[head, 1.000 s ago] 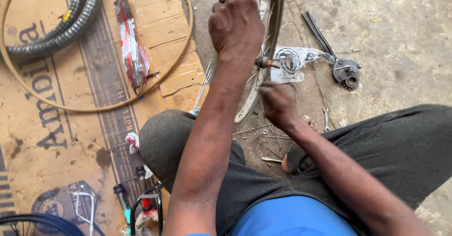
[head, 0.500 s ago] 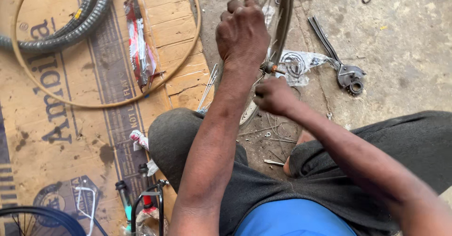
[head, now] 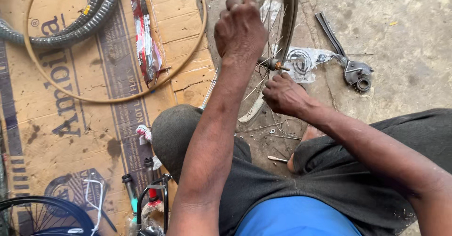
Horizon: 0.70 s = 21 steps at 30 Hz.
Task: The person sits on the floor and works on a bicycle wheel, repeatedly tightening the spokes with a spoke wrench. They rotate the wheel to access different spokes and adjust the hub area. Tools and spare parts are scattered on the floor around them.
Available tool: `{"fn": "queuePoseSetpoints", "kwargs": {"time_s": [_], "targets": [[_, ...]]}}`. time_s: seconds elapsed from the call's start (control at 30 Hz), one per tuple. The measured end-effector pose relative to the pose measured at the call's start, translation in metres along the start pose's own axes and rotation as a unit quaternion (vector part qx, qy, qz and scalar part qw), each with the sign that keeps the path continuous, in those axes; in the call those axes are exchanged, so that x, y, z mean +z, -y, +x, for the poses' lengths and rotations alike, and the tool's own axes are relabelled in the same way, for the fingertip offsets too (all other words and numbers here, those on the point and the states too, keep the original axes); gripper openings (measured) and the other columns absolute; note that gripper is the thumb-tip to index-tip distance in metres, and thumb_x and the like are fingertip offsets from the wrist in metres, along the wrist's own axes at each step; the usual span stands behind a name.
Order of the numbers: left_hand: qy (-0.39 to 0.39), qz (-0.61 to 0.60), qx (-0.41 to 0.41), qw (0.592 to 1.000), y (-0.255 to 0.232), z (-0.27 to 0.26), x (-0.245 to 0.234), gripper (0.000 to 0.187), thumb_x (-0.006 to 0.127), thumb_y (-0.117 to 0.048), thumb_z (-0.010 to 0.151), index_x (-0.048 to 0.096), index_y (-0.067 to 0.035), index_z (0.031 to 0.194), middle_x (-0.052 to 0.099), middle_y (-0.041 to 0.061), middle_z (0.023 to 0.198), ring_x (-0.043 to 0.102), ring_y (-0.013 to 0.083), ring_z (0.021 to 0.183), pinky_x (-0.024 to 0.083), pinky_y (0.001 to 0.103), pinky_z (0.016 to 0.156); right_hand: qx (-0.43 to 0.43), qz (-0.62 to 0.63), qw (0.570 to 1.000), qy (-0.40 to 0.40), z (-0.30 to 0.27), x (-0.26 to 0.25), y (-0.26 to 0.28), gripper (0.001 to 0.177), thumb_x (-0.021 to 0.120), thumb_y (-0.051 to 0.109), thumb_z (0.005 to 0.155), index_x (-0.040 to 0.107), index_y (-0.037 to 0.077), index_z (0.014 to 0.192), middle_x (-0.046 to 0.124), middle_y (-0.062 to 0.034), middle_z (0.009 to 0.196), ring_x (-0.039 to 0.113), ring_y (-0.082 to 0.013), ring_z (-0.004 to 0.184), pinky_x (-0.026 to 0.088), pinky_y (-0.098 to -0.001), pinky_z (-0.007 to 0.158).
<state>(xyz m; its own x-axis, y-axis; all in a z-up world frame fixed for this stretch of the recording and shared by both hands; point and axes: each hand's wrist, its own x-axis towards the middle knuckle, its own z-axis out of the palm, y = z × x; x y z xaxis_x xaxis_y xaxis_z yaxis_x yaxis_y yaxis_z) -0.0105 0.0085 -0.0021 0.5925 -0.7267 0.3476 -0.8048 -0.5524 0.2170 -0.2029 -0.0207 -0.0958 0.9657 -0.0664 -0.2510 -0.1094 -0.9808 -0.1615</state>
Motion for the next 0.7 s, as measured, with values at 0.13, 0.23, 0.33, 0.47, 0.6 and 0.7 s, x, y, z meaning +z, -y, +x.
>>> {"fn": "queuePoseSetpoints", "kwargs": {"time_s": [0.13, 0.23, 0.33, 0.47, 0.6, 0.7], "targets": [[0.061, -0.043, -0.013, 0.997, 0.010, -0.003, -0.012, 0.057, 0.060, -0.009, 0.098, 0.046, -0.003, 0.153, 0.072, 0.021, 0.099, 0.070, 0.0227, 0.064, 0.053, 0.031, 0.044, -0.014, -0.039, 0.997, 0.069, 0.002, -0.009, 0.005, 0.018, 0.057, 0.020, 0.099, 0.068, 0.005, 0.099, 0.061, -0.0099, 0.090, 0.056, -0.0242, 0.087, 0.045, -0.0454, 0.093], [0.080, -0.023, -0.004, 0.996, 0.004, -0.009, -0.015, 0.029, 0.057, -0.011, 0.106, 0.059, -0.005, 0.134, 0.070, 0.021, 0.109, 0.069, 0.0196, 0.068, 0.054, 0.029, 0.049, -0.008, -0.109, 0.994, 0.004, 0.001, 0.006, 0.019, 0.023, 0.064, 0.017, 0.083, 0.070, 0.002, 0.098, 0.063, -0.0137, 0.101, 0.059, -0.0302, 0.100, 0.046, -0.0477, 0.095], [0.099, -0.021, -0.019, 0.995, -0.002, -0.008, -0.030, 0.073, 0.063, -0.012, 0.086, 0.038, -0.002, 0.154, 0.066, 0.026, 0.111, 0.068, 0.0221, 0.062, 0.055, 0.029, 0.043, 0.072, -0.214, 0.969, 0.095, 0.007, 0.016, 0.051, 0.028, 0.052, 0.011, 0.106, 0.070, -0.010, 0.104, 0.066, -0.0170, 0.096, 0.063, -0.0291, 0.092, 0.051, -0.0500, 0.088], [0.061, -0.002, -0.023, 0.998, -0.014, -0.016, -0.018, 0.064, 0.059, -0.012, 0.094, 0.040, -0.008, 0.155, 0.067, 0.023, 0.112, 0.069, 0.0225, 0.070, 0.056, 0.030, 0.049, 0.051, -0.175, 0.981, 0.061, 0.001, 0.016, 0.039, 0.022, 0.055, 0.014, 0.099, 0.070, -0.003, 0.101, 0.065, -0.0187, 0.096, 0.063, -0.0316, 0.094, 0.045, -0.0571, 0.102], [0.009, 0.013, 0.005, 1.000, -0.029, -0.010, -0.008, 0.062, 0.061, -0.016, 0.095, 0.042, -0.007, 0.154, 0.067, 0.024, 0.114, 0.071, 0.0245, 0.077, 0.059, 0.031, 0.054, 0.087, -0.188, 0.978, 0.038, 0.005, 0.019, 0.036, 0.025, 0.053, 0.016, 0.101, 0.071, -0.002, 0.104, 0.067, -0.0185, 0.098, 0.063, -0.0309, 0.095, 0.045, -0.0543, 0.100], [0.041, -0.008, -0.013, 0.999, -0.032, -0.020, -0.011, 0.061, 0.060, -0.014, 0.095, 0.041, -0.008, 0.153, 0.067, 0.025, 0.114, 0.072, 0.0256, 0.075, 0.061, 0.032, 0.053, 0.092, -0.110, 0.989, -0.026, -0.005, 0.031, 0.037, 0.030, 0.057, 0.023, 0.087, 0.071, 0.001, 0.101, 0.067, -0.0167, 0.098, 0.061, -0.0306, 0.100, 0.043, -0.0535, 0.100]]}}
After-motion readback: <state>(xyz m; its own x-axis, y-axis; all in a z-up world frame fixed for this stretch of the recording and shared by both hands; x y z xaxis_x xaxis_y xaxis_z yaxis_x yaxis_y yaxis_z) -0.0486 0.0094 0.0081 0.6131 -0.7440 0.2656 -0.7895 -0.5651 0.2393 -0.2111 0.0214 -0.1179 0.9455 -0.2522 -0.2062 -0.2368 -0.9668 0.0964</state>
